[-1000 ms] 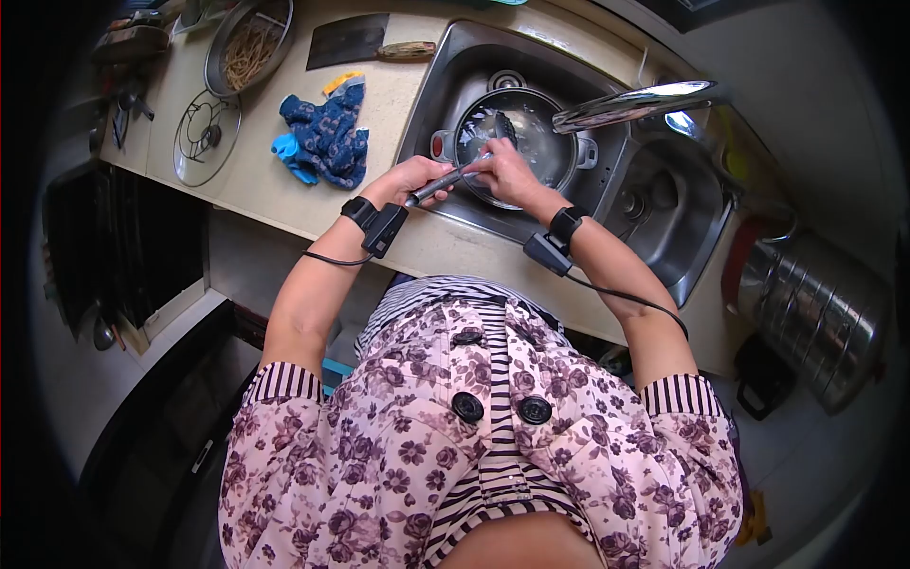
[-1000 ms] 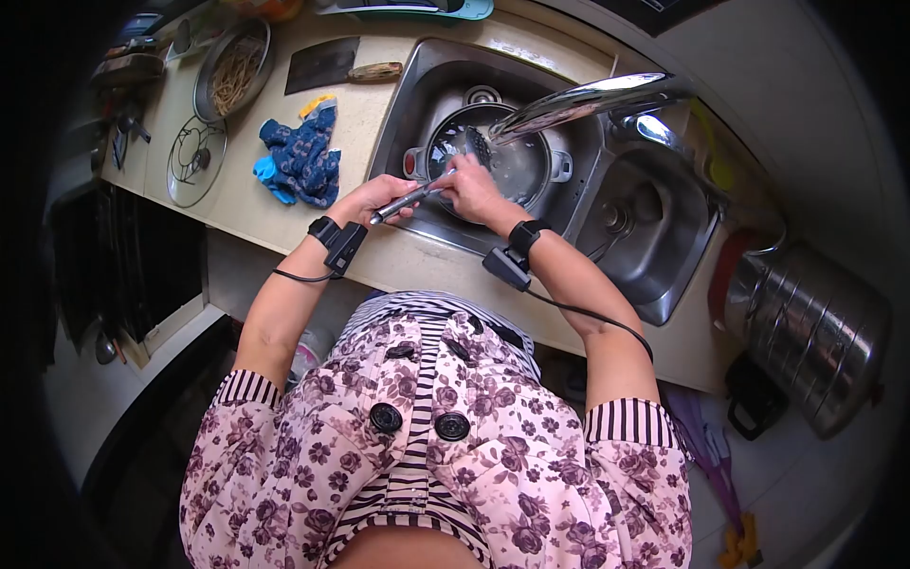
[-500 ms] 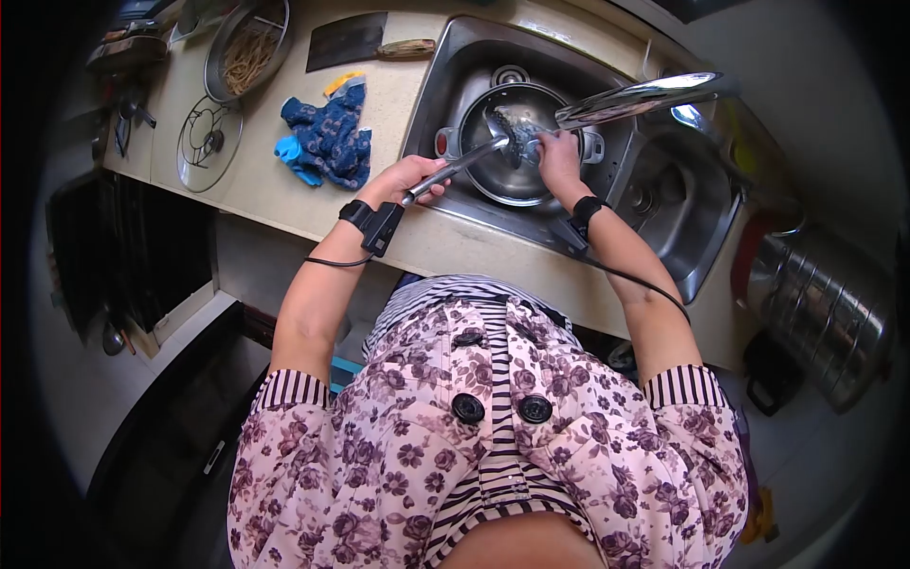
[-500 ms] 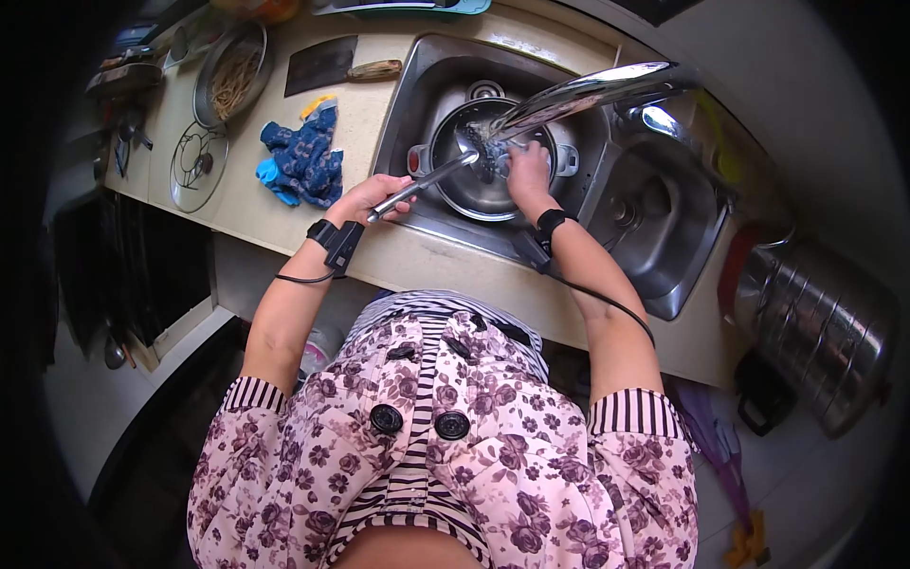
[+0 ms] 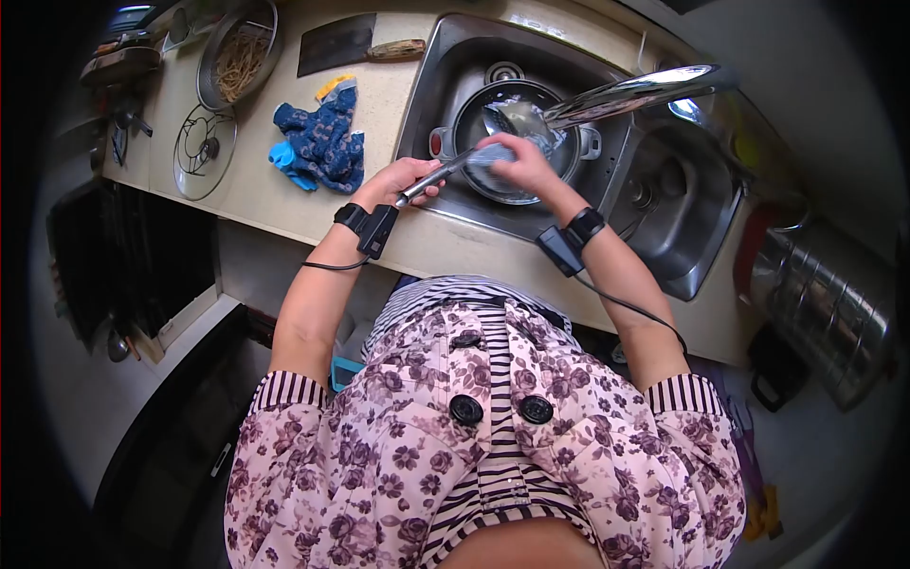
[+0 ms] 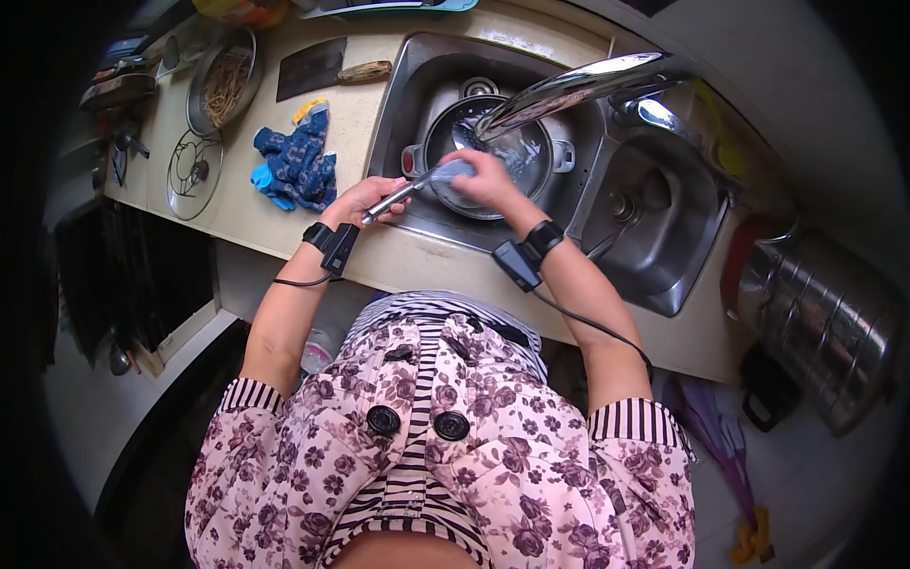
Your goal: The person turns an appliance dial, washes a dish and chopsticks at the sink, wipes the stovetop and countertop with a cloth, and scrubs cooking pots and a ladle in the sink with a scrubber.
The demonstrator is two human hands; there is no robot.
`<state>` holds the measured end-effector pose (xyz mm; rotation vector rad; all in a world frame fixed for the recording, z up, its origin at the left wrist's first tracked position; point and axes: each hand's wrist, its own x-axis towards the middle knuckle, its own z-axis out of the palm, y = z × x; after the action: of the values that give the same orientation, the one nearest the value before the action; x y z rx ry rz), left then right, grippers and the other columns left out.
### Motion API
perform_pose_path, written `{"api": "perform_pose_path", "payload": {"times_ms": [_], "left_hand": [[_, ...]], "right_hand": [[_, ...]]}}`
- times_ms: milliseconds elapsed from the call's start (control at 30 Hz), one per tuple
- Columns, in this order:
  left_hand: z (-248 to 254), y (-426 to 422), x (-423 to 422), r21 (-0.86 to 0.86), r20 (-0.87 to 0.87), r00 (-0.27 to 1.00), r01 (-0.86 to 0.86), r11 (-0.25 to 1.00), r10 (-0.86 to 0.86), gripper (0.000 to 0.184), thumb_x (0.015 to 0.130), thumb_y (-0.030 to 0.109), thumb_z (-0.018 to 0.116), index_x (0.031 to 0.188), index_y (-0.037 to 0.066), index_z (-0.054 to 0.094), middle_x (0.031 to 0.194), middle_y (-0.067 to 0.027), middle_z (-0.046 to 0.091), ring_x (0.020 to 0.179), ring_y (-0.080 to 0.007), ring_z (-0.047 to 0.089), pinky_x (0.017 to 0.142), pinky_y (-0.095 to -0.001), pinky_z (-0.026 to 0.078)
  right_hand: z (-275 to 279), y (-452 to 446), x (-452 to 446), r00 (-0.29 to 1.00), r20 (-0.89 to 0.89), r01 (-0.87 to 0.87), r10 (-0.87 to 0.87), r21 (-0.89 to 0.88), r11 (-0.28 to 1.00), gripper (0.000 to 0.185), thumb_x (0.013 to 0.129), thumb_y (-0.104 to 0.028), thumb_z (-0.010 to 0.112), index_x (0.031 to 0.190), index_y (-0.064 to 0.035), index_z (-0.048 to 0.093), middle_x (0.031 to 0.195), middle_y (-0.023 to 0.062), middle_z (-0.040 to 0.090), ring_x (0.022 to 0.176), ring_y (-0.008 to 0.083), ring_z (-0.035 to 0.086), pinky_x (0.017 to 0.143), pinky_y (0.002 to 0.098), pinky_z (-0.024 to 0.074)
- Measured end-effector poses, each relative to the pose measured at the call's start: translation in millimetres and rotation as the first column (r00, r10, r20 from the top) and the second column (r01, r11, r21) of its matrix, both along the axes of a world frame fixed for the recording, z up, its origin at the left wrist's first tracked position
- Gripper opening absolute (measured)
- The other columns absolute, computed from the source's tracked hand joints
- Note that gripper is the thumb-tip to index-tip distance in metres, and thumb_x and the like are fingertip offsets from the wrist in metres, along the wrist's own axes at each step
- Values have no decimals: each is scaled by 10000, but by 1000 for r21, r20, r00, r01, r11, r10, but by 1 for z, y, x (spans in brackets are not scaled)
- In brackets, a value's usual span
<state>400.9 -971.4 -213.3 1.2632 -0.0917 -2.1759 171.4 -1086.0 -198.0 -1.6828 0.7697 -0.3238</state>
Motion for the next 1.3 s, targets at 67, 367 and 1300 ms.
{"api": "perform_pose_path", "payload": {"times_ms": [67,367,1300], "left_hand": [[-1,-1,-2,-16,5,1000,18,1000,-18,260,960,270,471,1012,23,530,791,-72,577,547,-99,534,351,-211,409],[-3,-1,1,-29,86,994,75,997,-72,265,951,283,488,946,32,572,743,-58,594,504,-98,537,344,-220,413],[3,-7,2,-39,158,980,128,991,-121,278,954,279,488,871,34,589,663,-21,573,487,-79,539,356,-208,413]], "right_hand": [[6,12,23,986,35,-144,162,-297,944,240,692,-89,630,931,-69,642,837,128,595,841,303,568,765,371,469],[-14,-7,30,963,-223,-232,153,-391,890,253,653,-29,676,886,-52,581,844,147,592,873,340,575,757,411,470],[2,8,48,970,-64,-238,234,-450,861,265,633,-82,731,865,-55,605,859,122,593,847,319,567,748,394,470]]}}
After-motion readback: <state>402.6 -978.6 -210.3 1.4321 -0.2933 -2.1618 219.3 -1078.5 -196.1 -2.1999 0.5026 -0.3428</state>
